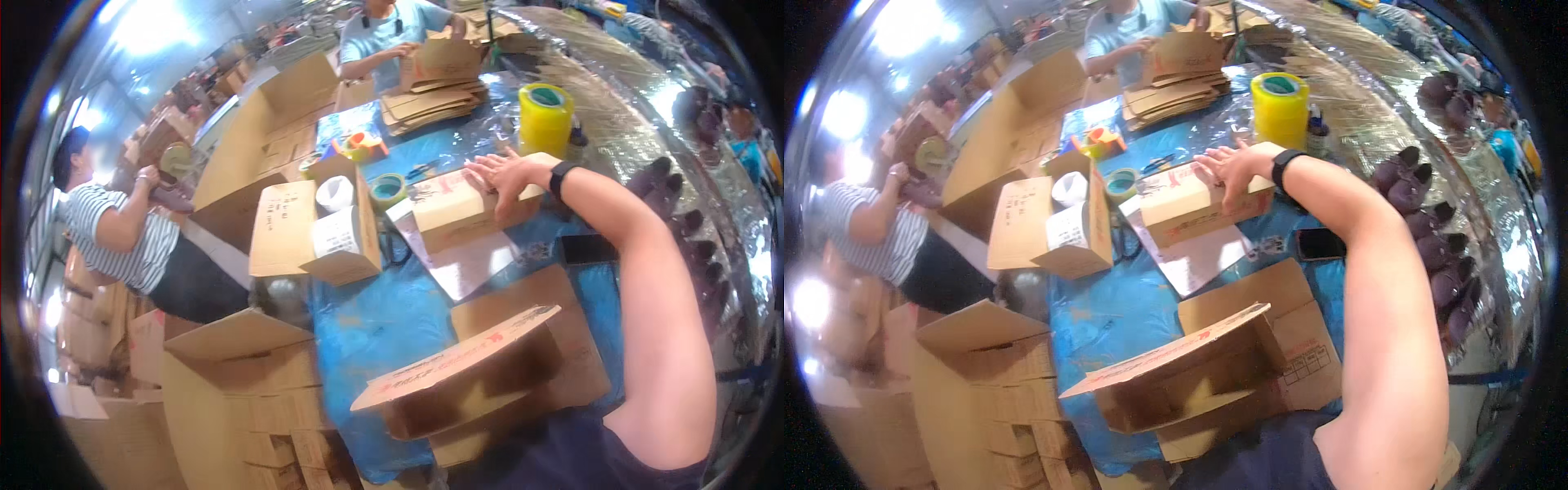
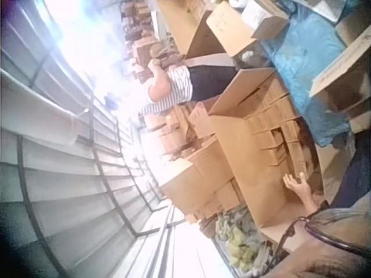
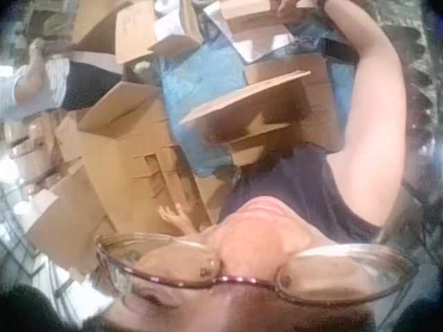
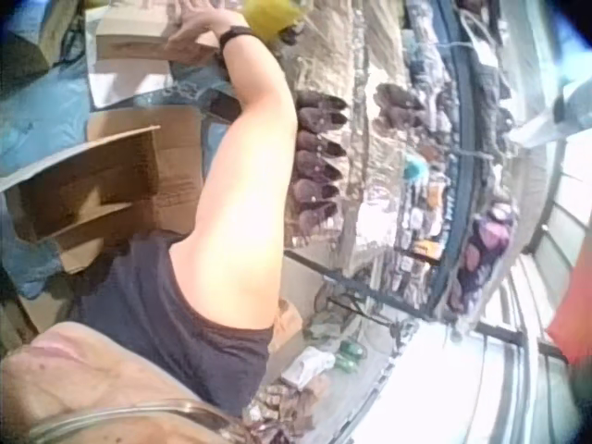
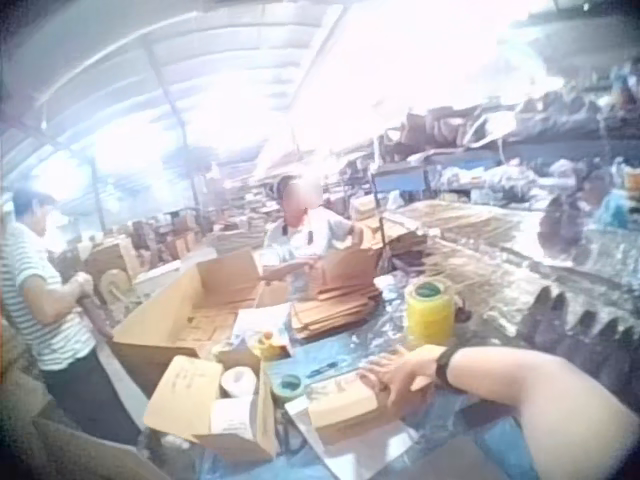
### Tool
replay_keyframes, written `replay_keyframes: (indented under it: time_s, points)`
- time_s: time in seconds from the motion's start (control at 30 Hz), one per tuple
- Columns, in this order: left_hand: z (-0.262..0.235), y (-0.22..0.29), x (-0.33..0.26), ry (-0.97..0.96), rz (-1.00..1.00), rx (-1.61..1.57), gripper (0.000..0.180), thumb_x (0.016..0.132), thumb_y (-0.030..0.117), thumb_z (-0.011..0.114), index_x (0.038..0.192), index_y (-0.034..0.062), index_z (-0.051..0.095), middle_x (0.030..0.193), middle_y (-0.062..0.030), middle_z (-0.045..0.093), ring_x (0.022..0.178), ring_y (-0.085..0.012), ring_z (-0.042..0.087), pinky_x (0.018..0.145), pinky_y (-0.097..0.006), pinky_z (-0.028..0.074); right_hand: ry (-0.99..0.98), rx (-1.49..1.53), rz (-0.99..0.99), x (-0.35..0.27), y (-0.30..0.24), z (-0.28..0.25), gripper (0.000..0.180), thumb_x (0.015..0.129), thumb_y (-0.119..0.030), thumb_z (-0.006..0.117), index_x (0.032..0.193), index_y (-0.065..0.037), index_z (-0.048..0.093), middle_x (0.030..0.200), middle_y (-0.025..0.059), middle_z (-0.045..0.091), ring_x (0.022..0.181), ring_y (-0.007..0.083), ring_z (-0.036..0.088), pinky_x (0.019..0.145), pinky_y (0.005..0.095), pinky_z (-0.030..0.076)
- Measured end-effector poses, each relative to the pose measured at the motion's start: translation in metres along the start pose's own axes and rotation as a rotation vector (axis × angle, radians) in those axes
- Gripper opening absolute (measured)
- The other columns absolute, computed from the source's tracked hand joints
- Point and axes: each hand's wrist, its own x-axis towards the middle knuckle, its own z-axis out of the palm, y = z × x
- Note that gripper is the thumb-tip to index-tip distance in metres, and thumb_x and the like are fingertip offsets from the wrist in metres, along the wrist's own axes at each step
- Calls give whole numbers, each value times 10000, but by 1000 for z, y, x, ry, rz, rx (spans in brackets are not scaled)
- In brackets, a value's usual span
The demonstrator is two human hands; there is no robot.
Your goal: Packing individual pairs of shoes into shoe boxes and then into a large cardboard shipping carton.
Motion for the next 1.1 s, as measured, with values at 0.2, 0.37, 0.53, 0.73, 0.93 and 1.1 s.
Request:
replay_keyframes:
  time_s: [0.2, 0.37, 0.53, 0.73, 0.93, 1.1]
  points:
    - [3, 27, 65, -3, -244, -541, 613, 988, 100, 580, 1530, 46, 300, 1559, -135, 357, 1434, -329, 377, 1150, -445, 351, 677, -283, -198, -58, -3, -12, 1050, 576, -561, 830, 1457, -142, 440, 1228, 154, 533, 1146, 330, 529, 993, 450, 392]
    - [-20, 202, 109, 49, 64, -784, 609, 1012, 269, 576, 1503, 10, 326, 1541, -172, 374, 1440, -311, 368, 1196, -454, 282, 1167, -222, 50, -172, -36, -69, 1069, 592, -340, 868, 1526, -191, 369, 1290, 124, 503, 1210, 324, 493, 1019, 467, 391]
    - [8, 289, 60, -382, 376, -1174, 1109, 820, 523, 774, 1574, 6, 145, 1601, -197, 257, 1492, -345, 247, 1225, -471, 191, 1231, 446, -351, -282, -150, -93, 968, 620, -376, 846, 1466, -105, 464, 1239, 166, 580, 1211, 338, 554, 1006, 446, 455]
    - [20, 228, -27, -55, 130, -1072, 1163, 827, 522, 752, 1588, 50, 9, 1588, -169, 187, 1428, -313, 272, 1166, -462, 266, 992, 419, -714, -366, -326, -16, 951, 810, -644, 674, 1517, -77, 386, 1242, 250, 478, 1096, 398, 495, 956, 495, 392]
    - [-50, 173, -74, -84, -108, -1136, 1170, 775, 385, 797, 1585, 19, 36, 1592, -163, 196, 1465, -314, 233, 1192, -463, 239, 486, 985, -899, -361, -404, 88, 823, 846, -319, 760, 1532, -126, 347, 1112, 190, 515, 935, 353, 554, 809, 458, 489]
    - [-74, 105, -106, -305, -255, -929, 1011, 676, 190, 768, 1539, -26, 286, 1509, -182, 385, 1346, -307, 458, 1105, -378, 405, 567, 441, -1023, -355, -402, 92, 915, 780, -368, 806, 1520, -83, 349, 1184, 184, 534, 1106, 349, 561, 973, 483, 445]
